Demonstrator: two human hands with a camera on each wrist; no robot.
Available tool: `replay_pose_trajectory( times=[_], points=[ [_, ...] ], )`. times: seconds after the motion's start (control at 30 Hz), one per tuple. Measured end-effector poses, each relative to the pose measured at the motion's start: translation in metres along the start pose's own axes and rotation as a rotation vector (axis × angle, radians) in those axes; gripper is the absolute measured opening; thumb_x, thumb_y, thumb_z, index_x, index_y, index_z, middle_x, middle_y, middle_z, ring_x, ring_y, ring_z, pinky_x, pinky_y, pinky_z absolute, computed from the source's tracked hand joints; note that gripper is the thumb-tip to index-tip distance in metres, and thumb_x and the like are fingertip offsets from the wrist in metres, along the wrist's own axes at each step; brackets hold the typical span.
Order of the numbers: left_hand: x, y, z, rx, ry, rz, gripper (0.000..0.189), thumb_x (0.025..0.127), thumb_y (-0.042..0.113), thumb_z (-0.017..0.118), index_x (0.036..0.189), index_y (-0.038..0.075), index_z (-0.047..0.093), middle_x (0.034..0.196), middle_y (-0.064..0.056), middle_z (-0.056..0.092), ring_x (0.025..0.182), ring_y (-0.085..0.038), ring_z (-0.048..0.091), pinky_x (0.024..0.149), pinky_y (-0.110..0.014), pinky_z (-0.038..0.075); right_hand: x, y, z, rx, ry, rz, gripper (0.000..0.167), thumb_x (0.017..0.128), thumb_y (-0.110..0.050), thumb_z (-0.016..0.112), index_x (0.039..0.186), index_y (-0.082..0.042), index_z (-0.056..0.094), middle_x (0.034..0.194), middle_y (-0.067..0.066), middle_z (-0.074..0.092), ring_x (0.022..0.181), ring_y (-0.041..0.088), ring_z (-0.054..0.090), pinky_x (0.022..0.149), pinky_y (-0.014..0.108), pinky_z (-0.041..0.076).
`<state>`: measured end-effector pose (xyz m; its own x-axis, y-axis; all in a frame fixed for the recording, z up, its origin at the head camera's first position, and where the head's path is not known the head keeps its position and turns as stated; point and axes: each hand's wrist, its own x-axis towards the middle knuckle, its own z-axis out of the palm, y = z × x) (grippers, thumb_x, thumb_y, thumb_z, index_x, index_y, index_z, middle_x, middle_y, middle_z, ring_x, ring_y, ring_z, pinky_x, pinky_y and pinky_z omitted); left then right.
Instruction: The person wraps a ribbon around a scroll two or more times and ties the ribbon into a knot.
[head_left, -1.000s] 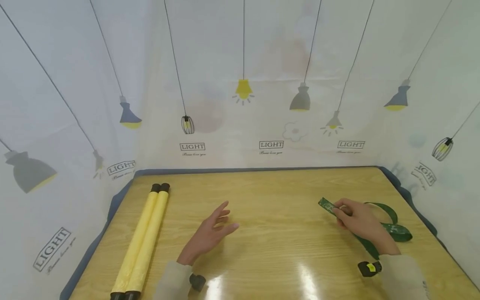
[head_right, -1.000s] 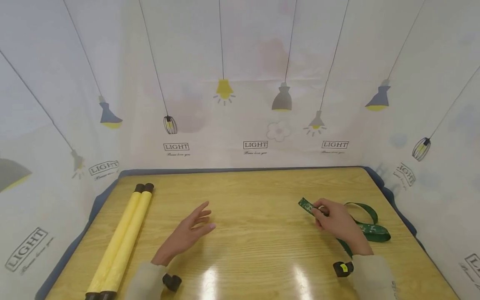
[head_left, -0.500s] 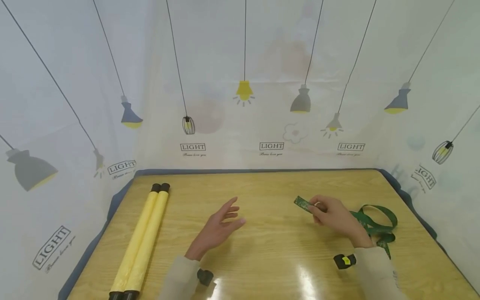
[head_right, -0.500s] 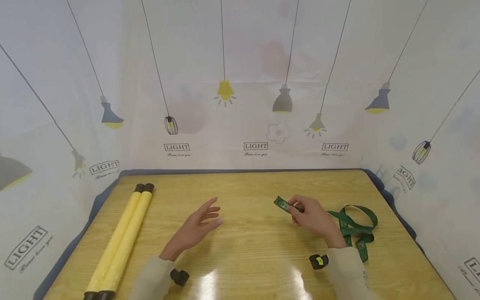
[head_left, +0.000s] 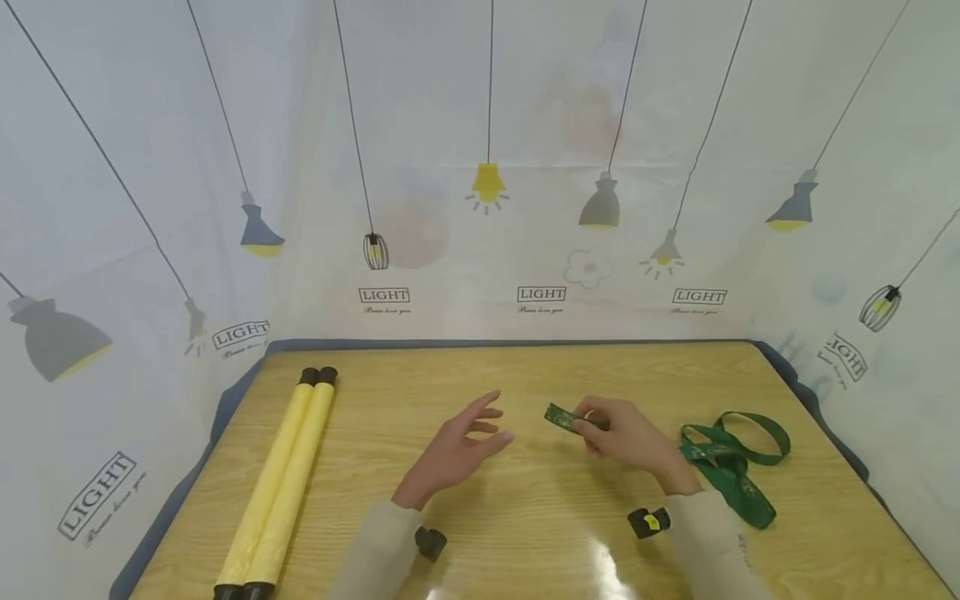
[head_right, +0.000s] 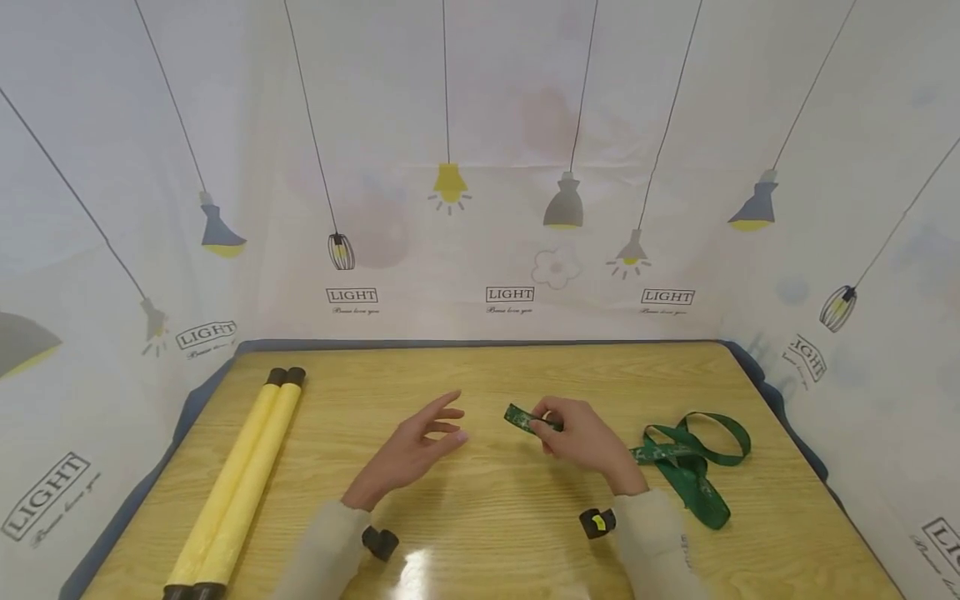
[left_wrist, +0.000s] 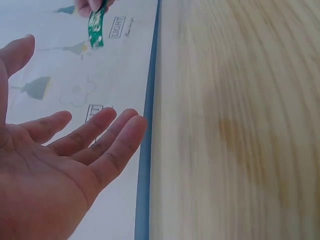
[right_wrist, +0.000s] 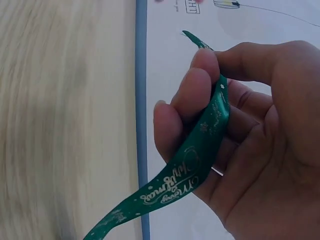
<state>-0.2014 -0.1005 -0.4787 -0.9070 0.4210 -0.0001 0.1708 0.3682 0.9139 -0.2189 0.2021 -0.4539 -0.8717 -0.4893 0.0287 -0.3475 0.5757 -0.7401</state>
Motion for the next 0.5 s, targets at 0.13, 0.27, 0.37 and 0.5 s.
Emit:
replay_pose_trajectory(
  times=[0.13, 0.27, 0.37, 0.5],
  points=[
    [0.010, 0.004, 0.008, 0.006, -0.028, 0.017, 0.070, 0.100, 0.052, 0.062, 0.160, 0.035, 0.030, 0.155, -0.013, 0.050, 0.134, -0.029, 0.056, 0.107, -0.049, 0.050, 0.007, -0.007, 0.006, 0.030, -0.028, -0.021, 0.012, 0.105, -0.024, 0.060, 0.105, -0.014, 0.066, 0.066, -0.001, 0.061, 0.053, 0.009, 0.052, 0.050, 0.026, 0.043],
    [0.017, 0.007, 0.015, -0.007, -0.028, 0.039, 0.066, 0.100, 0.049, 0.063, 0.158, 0.034, 0.035, 0.150, -0.011, 0.054, 0.129, -0.028, 0.059, 0.103, -0.046, 0.054, 0.011, -0.014, 0.013, 0.049, -0.055, -0.032, 0.012, 0.105, -0.024, 0.060, 0.105, -0.014, 0.066, 0.067, -0.002, 0.062, 0.053, 0.009, 0.053, 0.050, 0.026, 0.045],
    [0.019, 0.010, 0.018, -0.008, -0.024, 0.060, 0.062, 0.101, 0.047, 0.064, 0.156, 0.031, 0.041, 0.146, -0.008, 0.057, 0.124, -0.025, 0.062, 0.097, -0.041, 0.057, 0.013, -0.018, 0.017, 0.048, -0.077, -0.041, 0.012, 0.105, -0.025, 0.060, 0.104, -0.015, 0.065, 0.068, -0.002, 0.062, 0.053, 0.009, 0.053, 0.050, 0.026, 0.045],
    [0.018, 0.014, 0.019, 0.023, -0.019, 0.092, 0.047, 0.102, 0.042, 0.063, 0.144, 0.022, 0.058, 0.136, -0.005, 0.065, 0.114, -0.021, 0.065, 0.088, -0.032, 0.058, 0.014, -0.022, 0.021, 0.047, -0.103, -0.044, 0.011, 0.105, -0.025, 0.061, 0.102, -0.016, 0.066, 0.068, -0.002, 0.061, 0.053, 0.008, 0.051, 0.049, 0.025, 0.044]
  ],
)
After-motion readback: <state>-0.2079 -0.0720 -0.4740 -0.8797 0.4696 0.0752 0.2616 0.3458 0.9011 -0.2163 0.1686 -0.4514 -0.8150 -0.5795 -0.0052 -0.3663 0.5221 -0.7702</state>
